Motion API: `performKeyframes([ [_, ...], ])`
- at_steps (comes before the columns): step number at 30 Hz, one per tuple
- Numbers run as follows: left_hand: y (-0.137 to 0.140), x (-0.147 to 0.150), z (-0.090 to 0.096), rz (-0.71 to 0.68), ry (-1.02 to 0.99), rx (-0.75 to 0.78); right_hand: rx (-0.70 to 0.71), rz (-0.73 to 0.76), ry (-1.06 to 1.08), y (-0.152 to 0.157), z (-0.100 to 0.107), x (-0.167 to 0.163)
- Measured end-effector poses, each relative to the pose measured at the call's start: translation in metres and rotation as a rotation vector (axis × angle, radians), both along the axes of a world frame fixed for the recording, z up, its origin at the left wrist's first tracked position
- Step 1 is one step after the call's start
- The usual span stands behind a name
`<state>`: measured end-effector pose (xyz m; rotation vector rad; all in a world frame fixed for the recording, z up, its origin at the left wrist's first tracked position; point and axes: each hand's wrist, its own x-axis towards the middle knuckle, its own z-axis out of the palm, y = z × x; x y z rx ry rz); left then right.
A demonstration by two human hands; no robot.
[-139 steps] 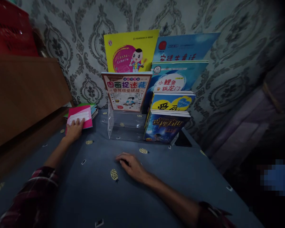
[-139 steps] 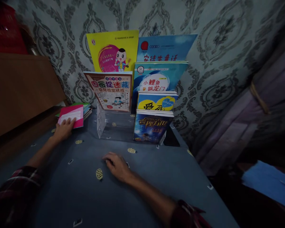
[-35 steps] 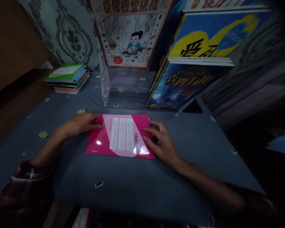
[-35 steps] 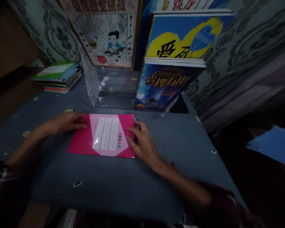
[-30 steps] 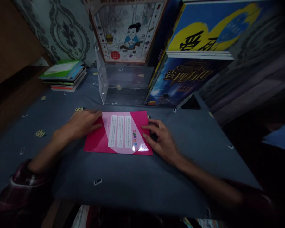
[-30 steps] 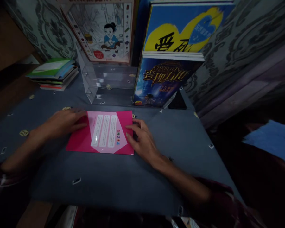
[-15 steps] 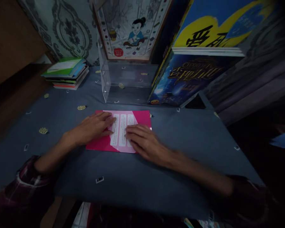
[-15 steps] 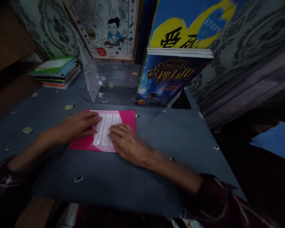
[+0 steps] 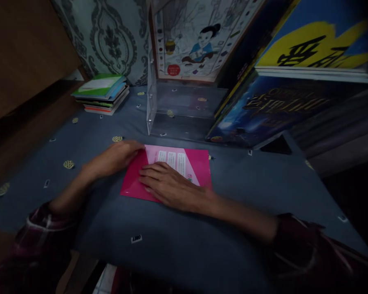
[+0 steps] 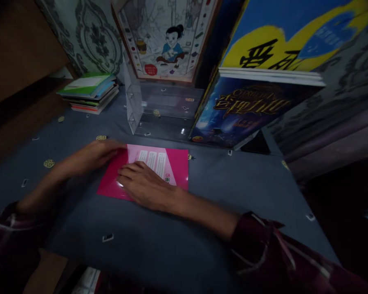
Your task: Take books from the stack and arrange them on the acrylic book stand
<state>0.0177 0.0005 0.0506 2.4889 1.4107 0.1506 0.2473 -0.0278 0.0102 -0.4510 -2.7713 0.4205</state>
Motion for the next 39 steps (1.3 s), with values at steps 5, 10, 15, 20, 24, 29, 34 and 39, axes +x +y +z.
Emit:
performKeyframes([
  [5, 0.016, -0.009, -0.016, 0.074, -0.158, 0.016, 0.006, 0.163, -0.043, -0.002, -0.002, -0.026],
  [10, 0.015, -0.008, -0.020, 0.087, -0.205, 0.039, -0.043, 0.191, -0.024, 0.002, -0.011, -0.032],
  [15, 0.017, -0.012, -0.022, 0.114, -0.296, -0.015, -0.066, 0.109, 0.001, 0.016, -0.016, -0.035],
  [20, 0.021, -0.015, -0.027, 0.132, -0.416, -0.069, -0.060, 0.050, 0.036, 0.025, -0.016, -0.036],
  [24, 0.022, -0.014, -0.031, 0.156, -0.477, -0.070, -0.049, 0.052, 0.048, 0.025, -0.018, -0.036],
  [29, 0.026, -0.016, -0.039, 0.186, -0.622, -0.118, -0.041, 0.011, 0.024, 0.025, -0.016, -0.036],
  [34, 0.031, -0.020, -0.044, 0.223, -0.807, -0.194, -0.036, -0.039, -0.070, 0.029, -0.005, -0.036],
  [39, 0.029, -0.019, -0.041, 0.261, -0.775, -0.208, -0.017, -0.092, -0.106, 0.038, 0.000, -0.035],
])
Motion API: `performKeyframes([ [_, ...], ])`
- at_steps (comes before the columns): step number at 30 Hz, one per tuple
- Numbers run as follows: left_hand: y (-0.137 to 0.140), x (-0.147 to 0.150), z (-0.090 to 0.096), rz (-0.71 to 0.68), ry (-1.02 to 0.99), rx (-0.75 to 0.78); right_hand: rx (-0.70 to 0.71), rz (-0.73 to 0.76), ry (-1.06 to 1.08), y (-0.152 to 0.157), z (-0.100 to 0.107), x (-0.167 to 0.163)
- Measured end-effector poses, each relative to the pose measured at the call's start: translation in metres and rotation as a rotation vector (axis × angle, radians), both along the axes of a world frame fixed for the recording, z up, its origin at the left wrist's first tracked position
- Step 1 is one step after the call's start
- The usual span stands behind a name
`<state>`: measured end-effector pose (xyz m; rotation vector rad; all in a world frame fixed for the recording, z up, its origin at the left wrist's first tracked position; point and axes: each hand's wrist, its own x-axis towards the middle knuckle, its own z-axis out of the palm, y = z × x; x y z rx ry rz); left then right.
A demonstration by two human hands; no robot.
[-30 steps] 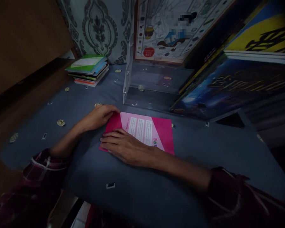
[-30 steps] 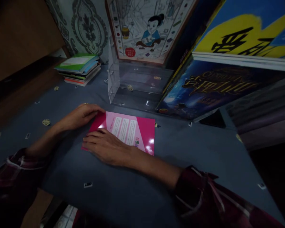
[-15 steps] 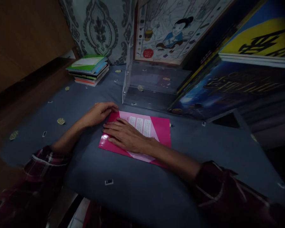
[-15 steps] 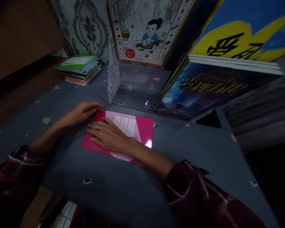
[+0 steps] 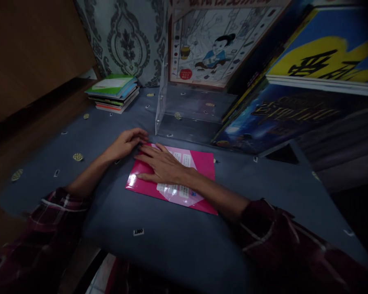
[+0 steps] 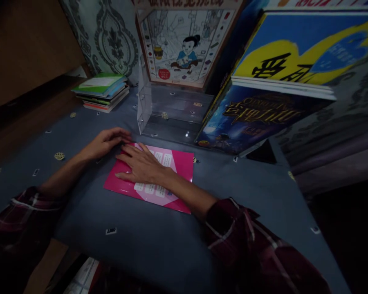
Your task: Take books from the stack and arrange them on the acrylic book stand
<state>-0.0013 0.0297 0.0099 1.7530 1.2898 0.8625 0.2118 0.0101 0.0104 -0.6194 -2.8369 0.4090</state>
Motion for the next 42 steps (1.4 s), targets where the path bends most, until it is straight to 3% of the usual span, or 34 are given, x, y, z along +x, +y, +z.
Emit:
performKeyframes([
  [11, -0.003, 0.003, 0.000, 0.016, 0.117, 0.080, 0.035, -0.052, 0.026, -0.001, -0.004, 0.000],
  [18, -0.003, 0.004, -0.001, 0.046, 0.156, 0.083, 0.015, -0.127, -0.009, -0.003, -0.006, 0.017],
  [28, -0.008, 0.009, 0.008, 0.068, 0.409, 0.157, -0.063, -0.206, -0.038, -0.010, -0.008, 0.063],
  [42, -0.010, 0.010, 0.009, 0.071, 0.480, 0.200, -0.057, -0.392, 0.027, -0.025, -0.020, 0.152],
])
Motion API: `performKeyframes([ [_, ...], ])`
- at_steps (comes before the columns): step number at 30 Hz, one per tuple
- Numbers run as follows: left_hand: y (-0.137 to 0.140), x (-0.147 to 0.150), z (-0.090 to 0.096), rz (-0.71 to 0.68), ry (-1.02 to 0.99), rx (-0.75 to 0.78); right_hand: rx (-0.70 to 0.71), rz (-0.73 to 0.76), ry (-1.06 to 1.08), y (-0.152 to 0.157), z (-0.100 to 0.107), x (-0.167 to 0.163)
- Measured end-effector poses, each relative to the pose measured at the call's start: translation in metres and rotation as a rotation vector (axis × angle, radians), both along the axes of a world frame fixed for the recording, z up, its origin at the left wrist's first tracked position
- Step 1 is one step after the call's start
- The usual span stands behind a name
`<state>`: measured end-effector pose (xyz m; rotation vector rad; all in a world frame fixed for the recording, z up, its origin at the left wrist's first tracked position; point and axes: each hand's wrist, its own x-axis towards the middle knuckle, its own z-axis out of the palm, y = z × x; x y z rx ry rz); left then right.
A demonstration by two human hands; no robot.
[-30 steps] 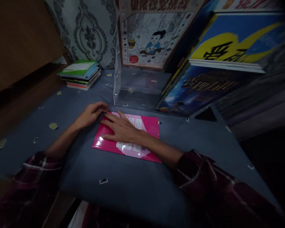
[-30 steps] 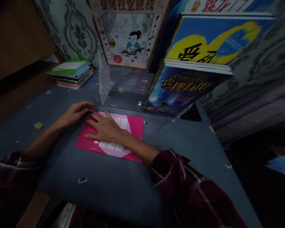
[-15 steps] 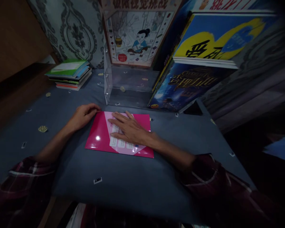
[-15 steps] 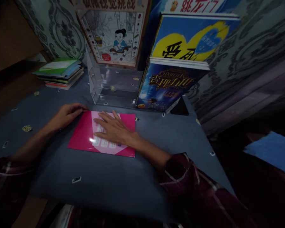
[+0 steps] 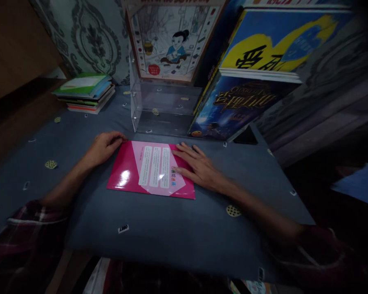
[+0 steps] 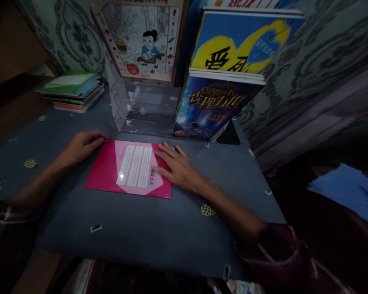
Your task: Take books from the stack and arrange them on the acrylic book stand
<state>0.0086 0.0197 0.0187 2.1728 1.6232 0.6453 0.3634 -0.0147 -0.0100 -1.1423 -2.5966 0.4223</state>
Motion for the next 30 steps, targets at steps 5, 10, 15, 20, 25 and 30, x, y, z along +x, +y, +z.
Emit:
performKeyframes([
  [5, -0.008, 0.013, 0.008, 0.006, 0.180, 0.080, -0.016, -0.047, 0.052, -0.004, -0.002, 0.014],
  [10, -0.018, 0.042, 0.013, -0.127, 0.311, 0.158, -0.047, -0.065, 0.136, -0.002, -0.001, 0.015],
  [15, -0.022, 0.086, 0.008, -0.455, 0.273, 0.202, -0.063, -0.066, 0.155, -0.002, -0.002, 0.016],
  [20, -0.030, 0.130, 0.002, -0.658, 0.337, 0.204, -0.053, -0.066, 0.156, -0.001, -0.005, 0.016],
  [25, -0.044, 0.145, 0.001, -0.703, 0.366, 0.180, -0.039, -0.061, 0.156, 0.000, -0.009, 0.017],
  [30, -0.069, 0.140, 0.006, -0.789, 0.356, 0.173, -0.024, -0.047, 0.169, -0.001, -0.009, 0.017],
])
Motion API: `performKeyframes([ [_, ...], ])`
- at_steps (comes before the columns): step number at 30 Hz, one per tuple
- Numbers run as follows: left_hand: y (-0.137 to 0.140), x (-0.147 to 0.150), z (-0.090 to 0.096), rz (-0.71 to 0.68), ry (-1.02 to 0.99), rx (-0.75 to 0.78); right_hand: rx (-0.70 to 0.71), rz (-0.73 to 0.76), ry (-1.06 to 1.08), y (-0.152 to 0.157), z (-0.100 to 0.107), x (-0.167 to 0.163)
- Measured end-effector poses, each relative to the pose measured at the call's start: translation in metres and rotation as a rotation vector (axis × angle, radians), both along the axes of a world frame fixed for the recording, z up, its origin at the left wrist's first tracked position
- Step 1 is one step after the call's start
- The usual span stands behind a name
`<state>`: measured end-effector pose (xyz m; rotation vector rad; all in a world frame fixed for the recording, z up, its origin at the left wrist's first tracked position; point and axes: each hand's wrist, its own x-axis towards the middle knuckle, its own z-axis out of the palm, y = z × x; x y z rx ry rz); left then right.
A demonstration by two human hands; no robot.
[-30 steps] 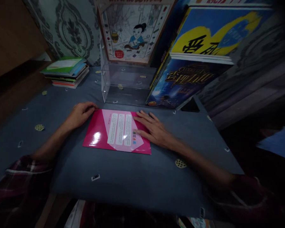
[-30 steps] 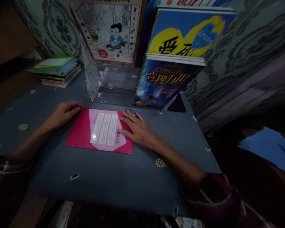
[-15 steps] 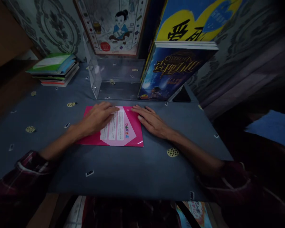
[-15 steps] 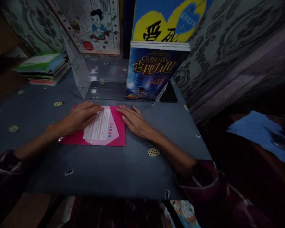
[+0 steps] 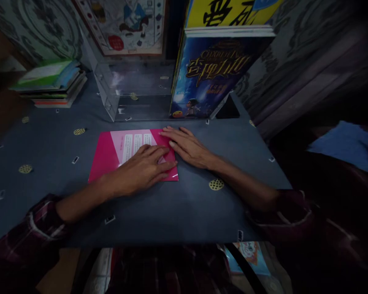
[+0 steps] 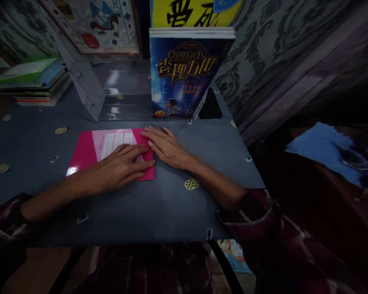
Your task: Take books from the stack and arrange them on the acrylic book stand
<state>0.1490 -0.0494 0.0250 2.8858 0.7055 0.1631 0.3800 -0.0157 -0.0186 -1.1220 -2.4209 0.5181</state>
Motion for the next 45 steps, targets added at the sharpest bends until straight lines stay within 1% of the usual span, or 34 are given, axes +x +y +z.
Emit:
performKeyframes([
  [5, -0.022, -0.003, 0.003, -0.029, 0.044, 0.031, 0.030, -0.004, -0.013, 0.000, -0.002, -0.001],
  [10, -0.033, -0.004, -0.001, -0.013, 0.108, 0.102, 0.054, -0.010, -0.042, 0.000, -0.004, 0.000],
  [13, -0.036, -0.005, -0.004, -0.017, 0.130, 0.128, 0.066, -0.011, -0.056, -0.001, -0.005, -0.001],
  [20, -0.038, -0.006, -0.008, 0.001, 0.109, 0.132, 0.067, -0.017, -0.079, -0.002, -0.002, -0.003],
  [28, -0.040, -0.011, -0.010, -0.002, 0.122, 0.149, 0.106, -0.021, -0.108, -0.003, -0.002, -0.004],
  [35, -0.052, -0.037, -0.009, 0.083, 0.106, 0.151, 0.118, -0.015, -0.127, 0.000, -0.005, -0.003],
  [45, -0.073, -0.098, -0.005, 0.254, 0.062, 0.153, 0.105, -0.015, -0.136, 0.000, -0.004, -0.003],
])
